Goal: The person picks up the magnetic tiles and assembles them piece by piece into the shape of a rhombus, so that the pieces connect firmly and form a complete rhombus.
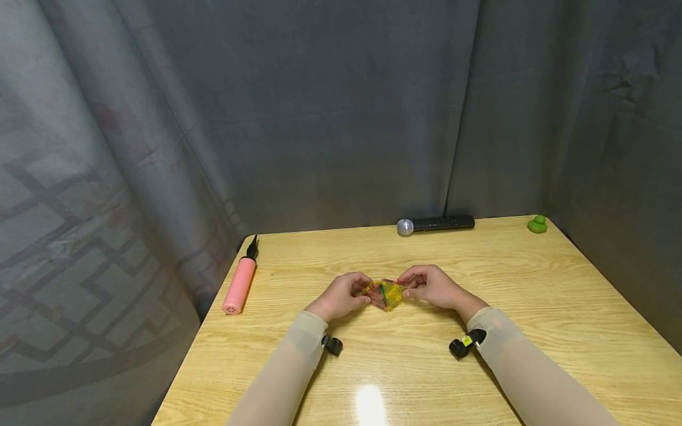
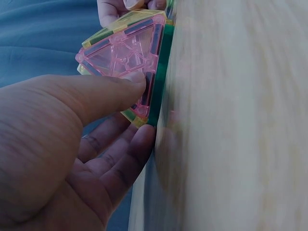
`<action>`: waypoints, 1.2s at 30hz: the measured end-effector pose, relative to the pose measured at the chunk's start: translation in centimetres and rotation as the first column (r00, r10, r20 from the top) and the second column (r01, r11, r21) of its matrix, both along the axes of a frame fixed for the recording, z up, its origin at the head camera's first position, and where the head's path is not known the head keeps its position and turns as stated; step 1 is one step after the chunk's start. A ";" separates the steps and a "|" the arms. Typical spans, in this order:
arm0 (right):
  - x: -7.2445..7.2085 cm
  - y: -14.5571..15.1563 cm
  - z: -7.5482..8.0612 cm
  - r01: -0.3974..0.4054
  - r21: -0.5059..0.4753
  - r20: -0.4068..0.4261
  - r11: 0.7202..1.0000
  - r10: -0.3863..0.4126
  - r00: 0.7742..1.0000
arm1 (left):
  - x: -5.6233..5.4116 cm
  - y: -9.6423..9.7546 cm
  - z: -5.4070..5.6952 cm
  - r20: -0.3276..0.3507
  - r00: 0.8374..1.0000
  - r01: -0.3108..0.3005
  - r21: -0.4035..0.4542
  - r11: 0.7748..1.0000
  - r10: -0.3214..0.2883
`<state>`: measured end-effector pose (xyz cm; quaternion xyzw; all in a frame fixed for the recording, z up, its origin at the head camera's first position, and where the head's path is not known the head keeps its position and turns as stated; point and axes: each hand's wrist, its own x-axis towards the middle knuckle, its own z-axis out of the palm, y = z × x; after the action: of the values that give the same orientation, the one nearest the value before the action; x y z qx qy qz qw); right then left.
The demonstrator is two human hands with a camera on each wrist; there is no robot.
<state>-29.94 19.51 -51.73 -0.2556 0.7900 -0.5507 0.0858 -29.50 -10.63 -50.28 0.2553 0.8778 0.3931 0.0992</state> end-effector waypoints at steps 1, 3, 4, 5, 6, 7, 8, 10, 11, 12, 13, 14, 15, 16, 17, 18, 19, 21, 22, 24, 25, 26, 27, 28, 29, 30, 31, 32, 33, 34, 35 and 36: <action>0.0 0.0 0.0 0.000 0.001 -0.002 1.000 0.000 1.000 | 0.0 0.0 0.0 0.000 1.000 0.000 -0.002 1.000 0.000; 0.0 0.0 0.0 0.000 0.005 -0.007 1.000 0.000 1.000 | 0.0 0.0 0.0 0.000 1.000 0.001 -0.004 1.000 -0.001; 0.0 0.0 0.0 -0.001 0.004 -0.009 1.000 0.001 1.000 | 0.0 0.0 0.1 0.000 1.000 0.002 -0.004 1.000 -0.002; 0.0 0.0 0.0 -0.001 0.004 -0.010 1.000 0.001 1.000 | 0.1 0.0 0.1 0.001 1.000 0.002 -0.003 1.000 -0.002; 0.0 0.0 0.0 0.000 0.003 -0.014 1.000 0.001 1.000 | 0.1 0.0 0.1 0.001 1.000 0.003 -0.002 1.000 -0.003; -0.1 0.0 -0.1 0.002 0.007 -0.019 1.000 -0.002 1.000 | 0.1 0.0 0.1 0.000 1.000 0.004 0.001 1.000 -0.004; -0.1 0.1 -0.1 0.005 0.004 -0.019 1.000 -0.005 1.000 | 0.1 0.0 0.1 -0.001 1.000 0.005 0.002 1.000 -0.005; -0.1 0.1 -0.2 0.008 -0.007 -0.019 1.000 -0.008 1.000 | 0.1 0.0 0.1 -0.007 1.000 0.007 0.003 1.000 -0.007; -0.1 0.1 -0.2 0.009 -0.010 -0.019 1.000 -0.009 1.000 | 0.1 0.0 0.2 -0.009 1.000 0.007 0.003 1.000 -0.007; -0.1 0.1 -0.2 0.008 -0.014 -0.022 1.000 -0.008 1.000 | 0.1 0.0 0.2 -0.012 1.000 0.007 0.001 1.000 -0.007; -0.2 0.1 -0.3 0.009 -0.017 -0.021 1.000 -0.010 1.000 | 0.1 0.1 0.2 -0.015 1.000 0.006 0.000 1.000 -0.006; -0.2 0.1 -0.3 0.011 -0.019 -0.020 1.000 -0.011 1.000 | 0.1 0.1 0.2 -0.018 1.000 0.007 -0.003 1.000 -0.007; -0.1 0.1 -0.3 0.009 -0.020 -0.024 1.000 -0.010 1.000 | 0.1 0.2 0.2 -0.020 1.000 0.005 -0.004 1.000 -0.005; -0.2 0.1 -0.3 0.010 -0.019 -0.026 1.000 -0.011 1.000 | 0.1 0.2 0.2 -0.021 1.000 0.003 -0.004 1.000 -0.003; -0.2 0.1 -0.4 0.009 -0.018 -0.030 1.000 -0.010 0.999 | 0.2 0.3 0.2 -0.022 1.000 -0.001 -0.005 1.000 0.001; -0.2 0.1 -0.4 0.013 -0.019 -0.029 1.000 -0.014 0.999 | 0.2 0.3 0.2 -0.025 1.000 -0.004 -0.004 1.000 0.004; -0.1 0.1 -0.3 0.022 -0.016 -0.026 1.000 -0.023 0.999 | 0.3 0.4 0.2 -0.029 1.000 -0.007 -0.002 1.000 0.007; -0.1 0.1 -0.3 0.037 -0.021 -0.025 0.999 -0.037 0.999 | 0.4 0.6 0.2 -0.046 0.999 -0.016 0.009 1.000 0.016; -0.1 0.1 -0.2 0.047 -0.022 -0.024 0.999 -0.048 0.999 | 0.4 0.7 0.2 -0.054 0.998 -0.022 0.016 1.000 0.023; -0.1 0.1 -0.2 0.069 -0.023 -0.020 0.997 -0.070 0.997 | 0.5 0.9 0.2 -0.070 0.997 -0.036 0.023 0.999 0.038; -0.1 0.1 -0.1 0.079 -0.022 -0.022 0.997 -0.079 0.997 | 0.5 1.0 0.1 -0.077 0.996 -0.045 0.025 0.999 0.047; 0.0 0.1 -0.1 0.086 -0.023 -0.025 0.996 -0.087 0.996 | 0.5 1.1 0.1 -0.083 0.995 -0.055 0.025 0.998 0.057; 0.0 0.1 -0.1 0.094 -0.020 -0.028 0.995 -0.095 0.995 | 0.6 1.2 0.1 -0.084 0.994 -0.065 0.026 0.998 0.067; 0.0 0.0 -0.1 0.101 -0.018 -0.029 0.995 -0.102 0.994 | 0.6 1.2 0.0 -0.082 0.994 -0.074 0.025 0.997 0.076; 0.0 0.0 -0.1 0.107 -0.019 -0.030 0.994 -0.108 0.994 | 0.5 1.3 -0.1 -0.083 0.993 -0.082 0.025 0.996 0.084; 0.0 0.0 0.0 0.113 -0.019 -0.030 0.993 -0.113 0.993 | 0.5 1.3 -0.2 -0.084 0.992 -0.087 0.029 0.996 0.089; 0.0 0.0 0.0 0.117 -0.021 -0.030 0.993 -0.118 0.993 | 0.5 1.3 -0.3 -0.083 0.992 -0.093 0.031 0.995 0.095; 0.0 0.0 0.0 0.121 -0.022 -0.029 0.992 -0.121 0.992 | 0.5 1.4 -0.3 -0.083 0.992 -0.097 0.033 0.995 0.100; 0.0 0.0 0.0 0.125 -0.023 -0.027 0.992 -0.125 0.992 | 0.5 1.4 -0.4 -0.084 0.991 -0.100 0.038 0.994 0.103; 0.0 0.0 0.0 0.128 -0.022 -0.024 0.991 -0.129 0.991 | 0.5 1.4 -0.5 -0.084 0.991 -0.103 0.040 0.994 0.106; -0.1 0.0 0.0 0.133 -0.021 -0.021 0.991 -0.134 0.991 | 0.5 1.4 -0.5 -0.083 0.990 -0.106 0.042 0.993 0.109; -0.1 0.0 0.0 0.137 -0.020 -0.019 0.990 -0.137 0.990 | 0.5 1.4 -0.5 -0.082 0.990 -0.108 0.045 0.993 0.112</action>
<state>-30.02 19.52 -51.77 -0.2071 0.8013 -0.5600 0.0373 -29.03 -9.25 -50.80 0.2247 0.8859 0.4043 0.0351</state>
